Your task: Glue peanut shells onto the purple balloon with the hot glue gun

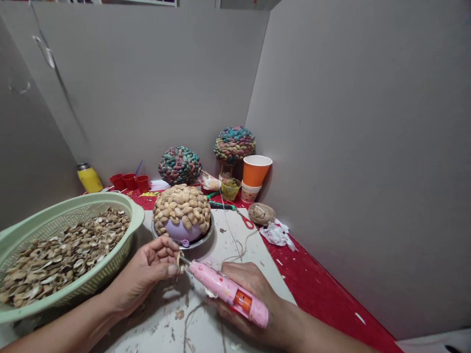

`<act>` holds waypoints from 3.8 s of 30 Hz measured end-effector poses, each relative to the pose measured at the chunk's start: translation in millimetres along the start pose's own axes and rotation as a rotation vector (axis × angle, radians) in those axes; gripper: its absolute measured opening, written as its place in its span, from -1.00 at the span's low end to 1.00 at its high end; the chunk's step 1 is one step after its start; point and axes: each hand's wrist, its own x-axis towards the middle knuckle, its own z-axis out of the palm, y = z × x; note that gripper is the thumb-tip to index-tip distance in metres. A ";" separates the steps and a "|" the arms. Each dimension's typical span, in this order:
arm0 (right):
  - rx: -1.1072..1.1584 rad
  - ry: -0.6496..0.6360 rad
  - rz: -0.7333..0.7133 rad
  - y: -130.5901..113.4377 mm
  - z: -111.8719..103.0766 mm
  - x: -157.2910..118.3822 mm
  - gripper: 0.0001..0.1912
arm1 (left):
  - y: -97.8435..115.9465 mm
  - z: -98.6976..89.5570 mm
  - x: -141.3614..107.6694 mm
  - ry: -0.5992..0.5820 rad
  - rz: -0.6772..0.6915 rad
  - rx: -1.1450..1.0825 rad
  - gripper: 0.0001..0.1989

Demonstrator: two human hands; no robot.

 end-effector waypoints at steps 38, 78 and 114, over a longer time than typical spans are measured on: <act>-0.007 -0.057 -0.016 0.3 -1.4 -2.7 -0.53 | 2.6 -1.5 2.3 -0.001 0.017 0.010 -0.69; -0.057 -0.089 -0.001 4.1 1.9 -6.3 -0.61 | 9.3 1.0 2.5 0.039 -0.002 -0.114 -0.75; -0.249 -0.298 0.137 6.0 10.7 -2.7 -0.63 | 77.4 12.4 -39.9 0.208 0.322 -0.024 -0.58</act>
